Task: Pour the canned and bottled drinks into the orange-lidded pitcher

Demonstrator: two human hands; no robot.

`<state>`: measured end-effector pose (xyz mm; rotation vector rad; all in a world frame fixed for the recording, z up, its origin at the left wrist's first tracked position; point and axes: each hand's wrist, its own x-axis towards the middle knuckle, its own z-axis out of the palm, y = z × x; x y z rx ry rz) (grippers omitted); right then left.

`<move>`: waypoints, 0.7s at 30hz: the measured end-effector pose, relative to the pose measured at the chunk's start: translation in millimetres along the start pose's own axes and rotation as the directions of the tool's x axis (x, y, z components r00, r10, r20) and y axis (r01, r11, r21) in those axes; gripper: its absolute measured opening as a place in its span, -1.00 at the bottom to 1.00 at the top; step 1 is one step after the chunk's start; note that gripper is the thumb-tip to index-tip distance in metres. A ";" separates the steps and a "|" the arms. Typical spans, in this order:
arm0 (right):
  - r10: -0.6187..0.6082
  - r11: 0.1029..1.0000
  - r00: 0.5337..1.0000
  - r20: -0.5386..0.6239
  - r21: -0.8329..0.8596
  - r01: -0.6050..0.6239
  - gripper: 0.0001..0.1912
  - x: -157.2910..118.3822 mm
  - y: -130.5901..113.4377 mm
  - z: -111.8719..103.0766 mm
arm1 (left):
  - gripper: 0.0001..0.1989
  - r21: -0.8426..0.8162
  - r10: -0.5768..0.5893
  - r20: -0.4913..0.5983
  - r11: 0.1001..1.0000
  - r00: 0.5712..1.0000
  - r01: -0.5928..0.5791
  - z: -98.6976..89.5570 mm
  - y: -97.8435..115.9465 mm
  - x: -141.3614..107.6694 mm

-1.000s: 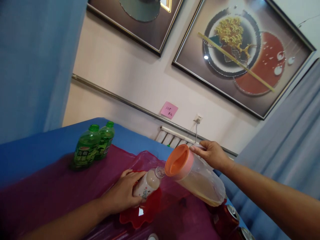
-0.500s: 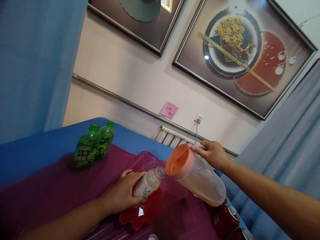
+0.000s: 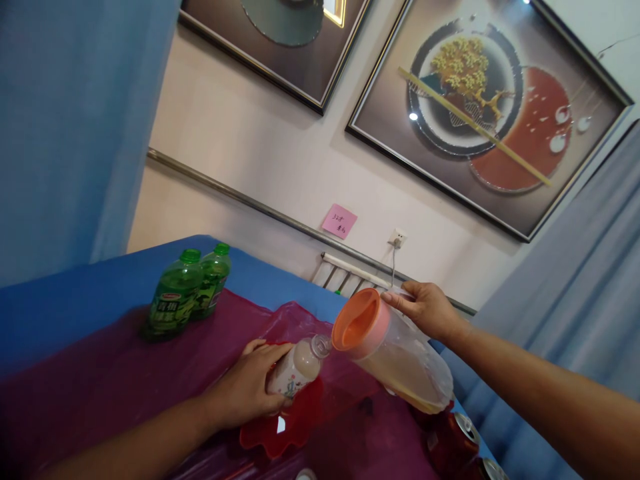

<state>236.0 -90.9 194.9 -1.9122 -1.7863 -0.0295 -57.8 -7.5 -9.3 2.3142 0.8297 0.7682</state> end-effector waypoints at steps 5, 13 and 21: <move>0.005 1.000 1.000 0.002 -0.020 -0.005 -0.34 -1.2 -1.8 -0.1 | -0.29 -0.006 0.003 0.008 1.000 1.000 -0.003 -0.4 -0.3 -0.3; 0.006 1.000 1.000 -0.001 -0.004 -0.006 -0.34 -0.6 0.8 -0.2 | -0.35 0.005 0.003 0.004 1.000 1.000 -0.003 0.6 -1.8 -0.4; 0.024 1.000 1.000 0.002 -0.020 -0.024 -0.33 -1.1 1.5 -1.6 | -0.32 0.014 0.001 0.012 1.000 1.000 -0.001 -0.2 -1.6 0.6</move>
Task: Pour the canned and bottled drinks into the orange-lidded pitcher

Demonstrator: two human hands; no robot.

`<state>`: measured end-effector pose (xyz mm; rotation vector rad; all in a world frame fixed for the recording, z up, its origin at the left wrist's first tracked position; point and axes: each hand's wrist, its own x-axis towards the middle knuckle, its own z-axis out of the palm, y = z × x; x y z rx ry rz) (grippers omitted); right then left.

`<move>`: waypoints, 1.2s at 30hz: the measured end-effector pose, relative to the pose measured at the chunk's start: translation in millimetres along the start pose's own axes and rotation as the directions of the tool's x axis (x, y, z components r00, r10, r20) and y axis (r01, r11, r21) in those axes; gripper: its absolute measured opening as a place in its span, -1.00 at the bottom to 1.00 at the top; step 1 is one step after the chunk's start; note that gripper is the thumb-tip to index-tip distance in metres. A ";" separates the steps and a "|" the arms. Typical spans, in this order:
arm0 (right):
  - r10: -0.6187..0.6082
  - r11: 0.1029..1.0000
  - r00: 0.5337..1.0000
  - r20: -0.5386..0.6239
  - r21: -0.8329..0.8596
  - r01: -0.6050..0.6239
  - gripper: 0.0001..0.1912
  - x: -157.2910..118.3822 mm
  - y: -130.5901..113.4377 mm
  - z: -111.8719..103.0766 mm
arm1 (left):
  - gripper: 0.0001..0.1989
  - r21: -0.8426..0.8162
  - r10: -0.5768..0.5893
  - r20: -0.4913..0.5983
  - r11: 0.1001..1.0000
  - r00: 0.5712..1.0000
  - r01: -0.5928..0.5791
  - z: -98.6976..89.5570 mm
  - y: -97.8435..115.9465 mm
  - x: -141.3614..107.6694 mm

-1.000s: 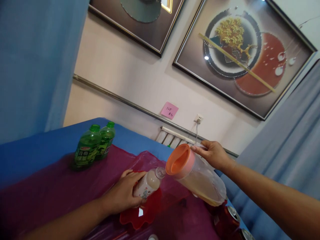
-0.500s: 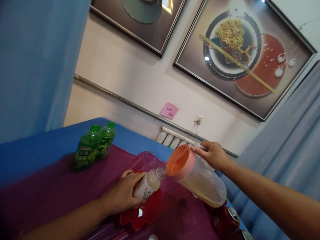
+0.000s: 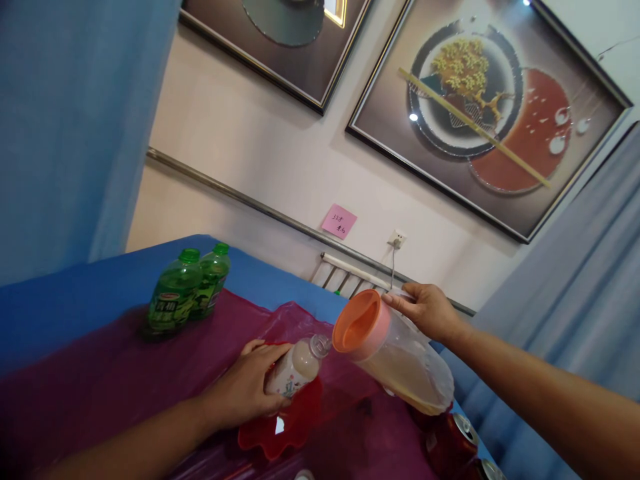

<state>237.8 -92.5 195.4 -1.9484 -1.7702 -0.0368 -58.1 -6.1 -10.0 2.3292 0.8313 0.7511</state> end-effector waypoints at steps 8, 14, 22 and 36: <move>0.000 1.000 1.000 0.009 0.011 0.000 -0.35 -0.2 -0.2 -0.3 | -0.32 -0.021 0.013 -0.011 1.000 1.000 -0.013 2.7 -3.4 -0.3; -0.005 1.000 1.000 0.003 -0.017 0.005 -0.35 -0.2 -4.0 -0.3 | -0.30 -0.020 0.009 -0.010 1.000 1.000 -0.009 1.5 -1.4 -0.7; 0.011 1.000 1.000 0.011 -0.019 -0.011 -0.35 -0.2 -5.3 0.8 | -0.32 0.001 0.003 -0.008 1.000 1.000 -0.003 0.0 1.1 -1.6; -0.004 1.000 1.000 0.001 -0.019 0.004 -0.34 -0.2 -3.9 0.6 | -0.31 0.003 0.015 -0.019 1.000 1.000 -0.015 2.5 -1.7 -1.4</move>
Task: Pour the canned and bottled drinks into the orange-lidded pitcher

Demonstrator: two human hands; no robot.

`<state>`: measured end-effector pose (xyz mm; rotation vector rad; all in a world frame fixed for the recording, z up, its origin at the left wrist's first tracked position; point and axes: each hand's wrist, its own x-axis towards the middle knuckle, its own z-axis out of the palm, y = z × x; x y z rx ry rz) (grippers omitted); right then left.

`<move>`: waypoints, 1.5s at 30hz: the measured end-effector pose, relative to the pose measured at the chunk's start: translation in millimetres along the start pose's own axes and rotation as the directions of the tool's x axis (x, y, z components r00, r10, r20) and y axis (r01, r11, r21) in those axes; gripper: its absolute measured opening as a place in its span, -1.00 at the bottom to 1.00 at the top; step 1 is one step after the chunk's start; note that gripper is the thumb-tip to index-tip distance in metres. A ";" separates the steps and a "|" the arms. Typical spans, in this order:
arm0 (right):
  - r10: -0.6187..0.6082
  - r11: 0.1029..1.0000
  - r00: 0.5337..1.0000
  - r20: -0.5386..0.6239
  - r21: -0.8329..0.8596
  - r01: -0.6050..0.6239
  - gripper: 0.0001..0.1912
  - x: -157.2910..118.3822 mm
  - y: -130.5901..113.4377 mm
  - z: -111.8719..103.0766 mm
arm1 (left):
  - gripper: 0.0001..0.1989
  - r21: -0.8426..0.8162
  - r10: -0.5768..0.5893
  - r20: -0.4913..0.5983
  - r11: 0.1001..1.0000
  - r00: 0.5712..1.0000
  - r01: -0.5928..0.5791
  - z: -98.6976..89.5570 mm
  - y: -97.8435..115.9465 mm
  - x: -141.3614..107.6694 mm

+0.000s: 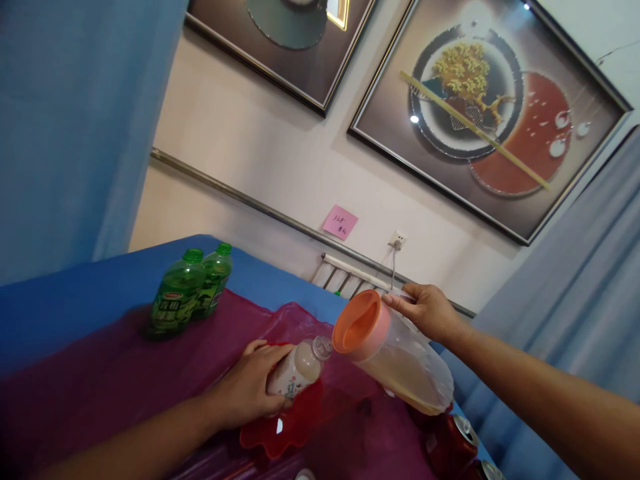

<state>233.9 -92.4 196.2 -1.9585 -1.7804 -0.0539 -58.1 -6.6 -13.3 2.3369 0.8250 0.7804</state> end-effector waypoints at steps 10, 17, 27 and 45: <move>-0.029 0.999 1.000 -0.009 0.018 0.029 -0.35 -1.6 0.6 2.0 | -0.30 -0.009 0.001 0.008 1.000 1.000 -0.001 -2.0 0.9 -1.2; -0.040 0.999 0.999 -0.020 0.011 0.040 -0.33 -2.9 0.4 0.6 | -0.29 -0.028 -0.001 0.012 1.000 1.000 0.002 -2.6 3.0 -1.4; -0.033 0.999 0.999 -0.017 0.012 0.033 -0.31 -4.9 -2.2 1.2 | -0.36 -0.022 0.001 0.017 1.000 1.000 -0.001 -3.6 3.4 -1.4; -0.049 0.998 0.999 -0.015 0.035 0.049 -0.33 -4.8 2.3 4.1 | -0.33 0.000 -0.010 0.025 1.000 1.000 0.010 -4.3 4.4 -1.3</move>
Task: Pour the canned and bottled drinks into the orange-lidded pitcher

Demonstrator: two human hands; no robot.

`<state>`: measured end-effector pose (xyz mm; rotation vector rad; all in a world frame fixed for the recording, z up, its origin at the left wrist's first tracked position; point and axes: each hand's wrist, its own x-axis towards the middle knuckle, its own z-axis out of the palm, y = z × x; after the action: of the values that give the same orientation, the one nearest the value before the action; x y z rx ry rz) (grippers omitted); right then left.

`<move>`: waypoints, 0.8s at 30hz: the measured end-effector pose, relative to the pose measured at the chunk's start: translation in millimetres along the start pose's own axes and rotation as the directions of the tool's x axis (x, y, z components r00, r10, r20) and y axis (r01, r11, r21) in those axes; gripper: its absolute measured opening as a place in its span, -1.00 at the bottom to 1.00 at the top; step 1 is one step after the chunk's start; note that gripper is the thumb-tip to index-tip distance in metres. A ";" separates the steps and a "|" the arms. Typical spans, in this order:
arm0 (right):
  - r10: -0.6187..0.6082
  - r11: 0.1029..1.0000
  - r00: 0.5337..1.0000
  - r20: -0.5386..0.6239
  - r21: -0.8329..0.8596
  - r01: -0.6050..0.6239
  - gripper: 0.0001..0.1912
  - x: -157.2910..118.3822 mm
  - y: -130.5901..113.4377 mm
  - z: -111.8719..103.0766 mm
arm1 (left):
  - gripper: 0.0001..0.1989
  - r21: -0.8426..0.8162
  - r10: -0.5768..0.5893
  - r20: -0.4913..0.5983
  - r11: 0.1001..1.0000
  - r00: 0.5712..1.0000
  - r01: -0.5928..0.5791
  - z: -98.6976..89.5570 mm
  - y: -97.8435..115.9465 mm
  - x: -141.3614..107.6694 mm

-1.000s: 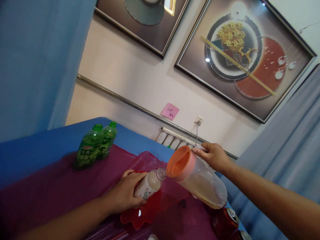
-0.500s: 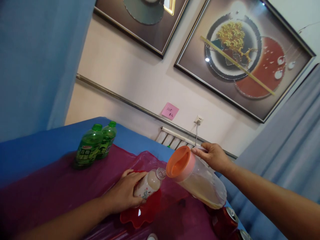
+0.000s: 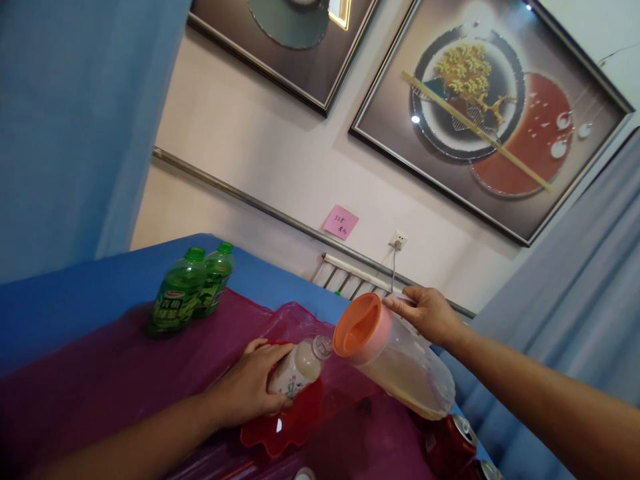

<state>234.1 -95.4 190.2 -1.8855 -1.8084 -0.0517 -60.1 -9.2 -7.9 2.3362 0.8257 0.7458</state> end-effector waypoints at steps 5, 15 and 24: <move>0.019 1.000 1.000 0.008 0.011 -0.019 -0.34 -1.3 1.0 -0.5 | -0.29 -0.008 0.011 -0.010 1.000 1.000 -0.012 1.6 -1.7 -0.1; 0.032 0.999 0.999 0.014 0.012 -0.032 -0.35 -0.3 -1.8 -0.4 | -0.29 -0.021 0.005 -0.012 1.000 1.000 -0.005 1.4 -1.8 -0.4; 0.029 0.999 0.999 0.023 0.014 -0.029 -0.35 -0.3 -4.1 1.5 | -0.22 -0.020 0.000 -0.004 1.000 1.000 0.000 0.8 -0.8 -0.3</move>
<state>229.7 -95.2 190.2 -1.9092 -1.7914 -0.0065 -60.1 -9.1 -9.1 2.3178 0.8164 0.7557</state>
